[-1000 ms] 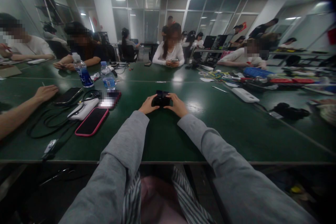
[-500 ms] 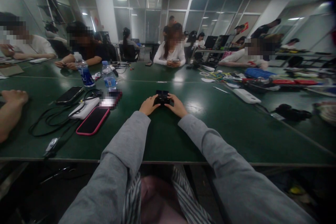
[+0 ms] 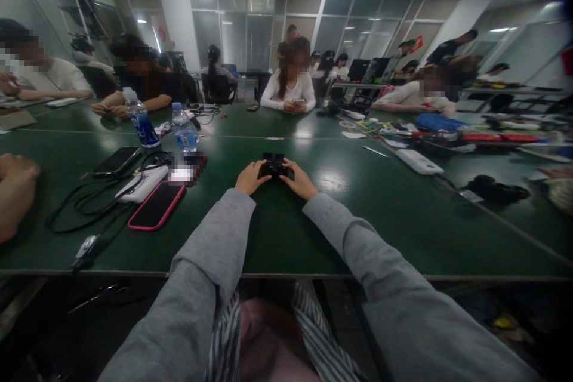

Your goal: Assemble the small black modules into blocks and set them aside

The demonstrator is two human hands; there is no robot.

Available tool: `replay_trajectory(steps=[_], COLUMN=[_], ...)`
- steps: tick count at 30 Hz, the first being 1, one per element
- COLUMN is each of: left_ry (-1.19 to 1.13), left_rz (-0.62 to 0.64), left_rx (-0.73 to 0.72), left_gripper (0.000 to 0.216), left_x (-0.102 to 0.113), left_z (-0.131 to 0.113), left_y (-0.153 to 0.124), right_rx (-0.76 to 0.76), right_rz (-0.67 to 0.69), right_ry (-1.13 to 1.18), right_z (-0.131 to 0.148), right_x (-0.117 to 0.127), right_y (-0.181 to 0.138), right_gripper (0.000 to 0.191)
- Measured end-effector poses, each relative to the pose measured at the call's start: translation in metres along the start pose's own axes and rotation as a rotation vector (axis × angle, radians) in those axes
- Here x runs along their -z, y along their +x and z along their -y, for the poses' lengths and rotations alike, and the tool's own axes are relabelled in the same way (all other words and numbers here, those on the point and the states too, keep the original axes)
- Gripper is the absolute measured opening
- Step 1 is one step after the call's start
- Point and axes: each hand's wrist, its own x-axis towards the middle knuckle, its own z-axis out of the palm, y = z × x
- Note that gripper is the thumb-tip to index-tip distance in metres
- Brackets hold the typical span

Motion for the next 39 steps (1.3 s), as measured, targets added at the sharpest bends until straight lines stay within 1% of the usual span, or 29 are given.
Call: replay_trajectory(steps=[4, 6, 9, 13, 18, 23, 29, 33, 36, 39], left_ry=[-0.005, 0.031, 0.146, 0.303, 0.399, 0.438, 0.494, 0.553, 0.598, 0.627], left_rz=[-0.029, -0.055, -0.11, -0.162, -0.146, -0.139, -0.076, -0.052, -0.06, -0.092], left_rx=[-0.032, -0.064, -0.104, -0.166, -0.225, -0.264, -0.312, -0.316, -0.295, -0.272], left_gripper=[0.06, 0.058, 0.056, 0.049, 0.036, 0.026, 0.026, 0.027, 0.029, 0.027], left_x=[-0.002, -0.004, -0.004, -0.003, 0.001, 0.005, 0.009, 0.011, 0.009, 0.006], left_z=[0.001, 0.001, -0.001, -0.012, -0.026, -0.032, -0.039, -0.047, -0.055, -0.061], left_y=[0.001, 0.001, 0.001, -0.001, -0.005, -0.008, -0.008, -0.01, -0.012, -0.014], right_rx=[0.012, 0.038, 0.062, 0.054, 0.053, 0.074, 0.079, 0.077, 0.065, 0.06], right_rz=[0.003, -0.005, -0.052, -0.084, -0.066, -0.055, -0.065, -0.06, -0.053, -0.055], right_ry=[-0.012, -0.028, -0.078, -0.096, -0.085, -0.087, -0.084, -0.076, -0.067, -0.062], right_z=[0.0, -0.002, -0.005, -0.006, -0.004, -0.002, -0.003, -0.003, -0.002, -0.001], right_x=[0.001, -0.001, -0.003, -0.005, -0.005, -0.005, -0.006, -0.005, -0.005, -0.005], right_y=[0.0, 0.0, 0.0, -0.001, -0.001, 0.0, 0.0, 0.0, 0.0, 0.0], right_gripper=[0.046, 0.044, 0.04, 0.04, 0.038, 0.037, 0.037, 0.038, 0.039, 0.039])
